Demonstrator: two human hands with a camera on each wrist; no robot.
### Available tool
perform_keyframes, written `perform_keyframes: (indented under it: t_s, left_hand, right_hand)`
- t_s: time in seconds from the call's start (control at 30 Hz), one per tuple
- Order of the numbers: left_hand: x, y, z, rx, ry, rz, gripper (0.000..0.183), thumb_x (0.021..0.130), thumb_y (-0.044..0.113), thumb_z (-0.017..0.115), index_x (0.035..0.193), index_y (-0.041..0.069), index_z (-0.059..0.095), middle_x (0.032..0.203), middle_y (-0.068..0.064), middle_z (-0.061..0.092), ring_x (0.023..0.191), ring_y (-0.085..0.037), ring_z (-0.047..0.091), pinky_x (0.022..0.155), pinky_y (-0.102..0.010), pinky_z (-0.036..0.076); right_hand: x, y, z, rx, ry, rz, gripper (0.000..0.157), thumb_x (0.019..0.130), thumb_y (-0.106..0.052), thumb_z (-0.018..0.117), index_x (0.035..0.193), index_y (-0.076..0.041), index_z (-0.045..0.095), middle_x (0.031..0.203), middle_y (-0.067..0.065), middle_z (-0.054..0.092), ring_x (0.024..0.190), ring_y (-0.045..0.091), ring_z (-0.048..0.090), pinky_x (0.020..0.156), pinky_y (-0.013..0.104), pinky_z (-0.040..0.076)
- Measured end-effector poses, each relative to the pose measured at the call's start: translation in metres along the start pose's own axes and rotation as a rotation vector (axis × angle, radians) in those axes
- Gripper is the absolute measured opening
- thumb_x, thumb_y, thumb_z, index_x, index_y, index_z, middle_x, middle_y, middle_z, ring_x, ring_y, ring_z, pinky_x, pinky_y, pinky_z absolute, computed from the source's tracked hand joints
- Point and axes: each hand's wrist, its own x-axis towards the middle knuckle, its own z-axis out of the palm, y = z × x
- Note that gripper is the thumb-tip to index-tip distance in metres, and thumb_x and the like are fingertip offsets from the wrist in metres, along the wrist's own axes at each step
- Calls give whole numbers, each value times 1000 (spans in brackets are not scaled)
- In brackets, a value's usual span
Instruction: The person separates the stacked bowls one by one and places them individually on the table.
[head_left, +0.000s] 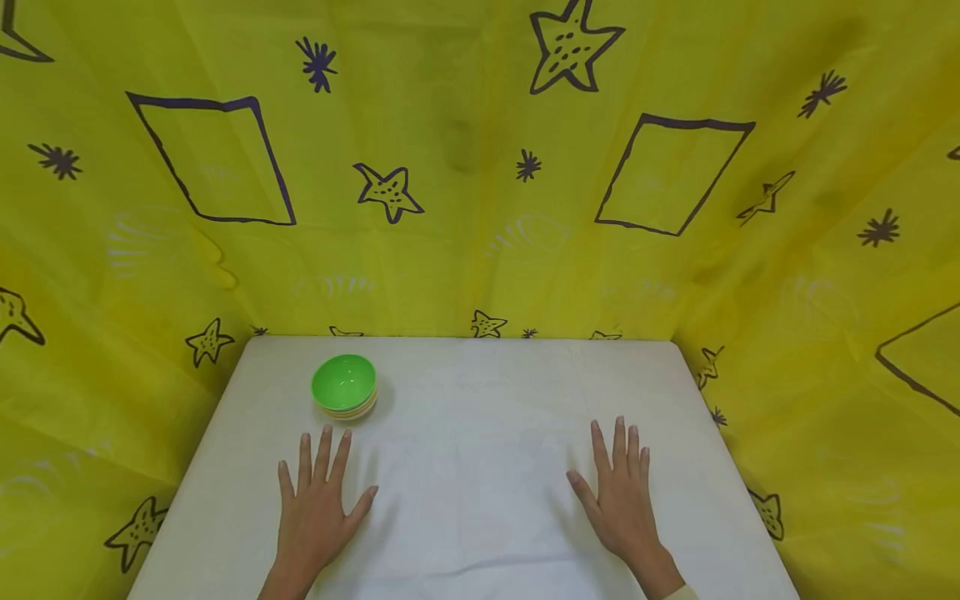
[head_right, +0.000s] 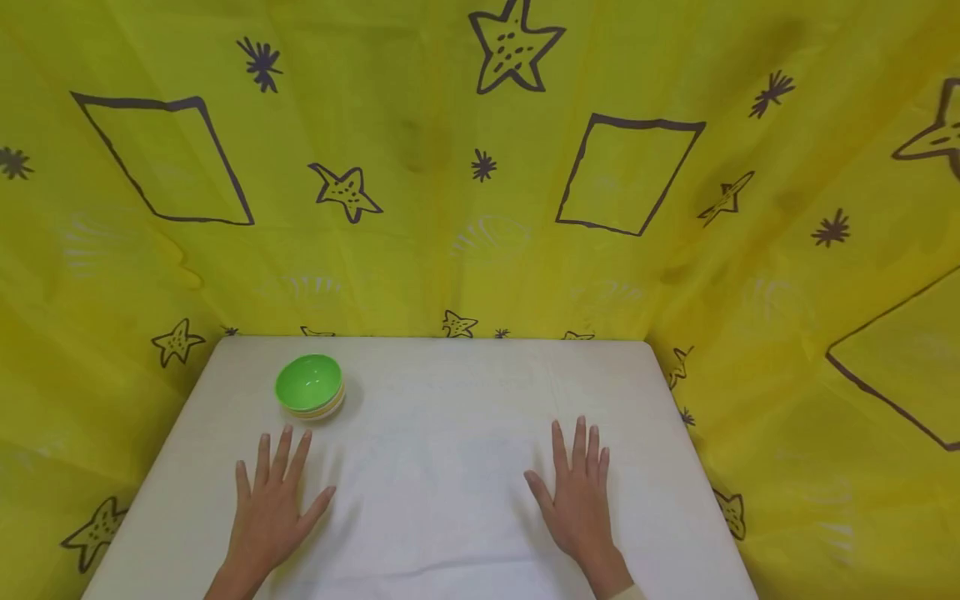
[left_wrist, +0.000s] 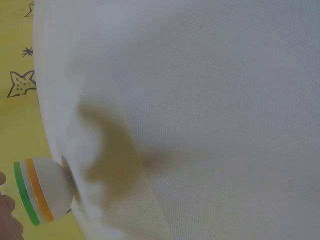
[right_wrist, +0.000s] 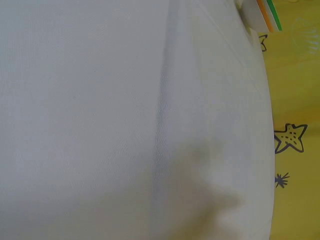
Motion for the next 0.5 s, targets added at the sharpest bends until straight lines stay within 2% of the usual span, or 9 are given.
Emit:
perform_keyframes:
  t_s: [0.27,0.4,0.5]
  left_hand:
    - [1,-1,2,-2,10,3,90,90,58,66,160,9,41,167,-24,32,152,-53,23,110,-83,20]
    - [3,-5,5,-18,36,16,92,92,65,61,159,5,42,165,-27,34,151,-53,24,108,-84,22]
    - [5,-10,7,-64,72,18,100,87,61,69,158,-2,39,162,-31,35,149,-57,27,105,-83,27]
  right_hand:
    - [-2,0,0,16,0,-2,83,107,-51,55,167,-5,22,171,33,4,159,44,-9,125,64,-5]
    - [-4,0,1,21,5,0,83,106,-51,55,167,-5,21,171,33,5,159,44,-8,125,63,-5]
    - [-6,-1,2,26,9,5,84,106,-50,57,168,-6,21,170,33,6,158,49,-2,126,62,-4]
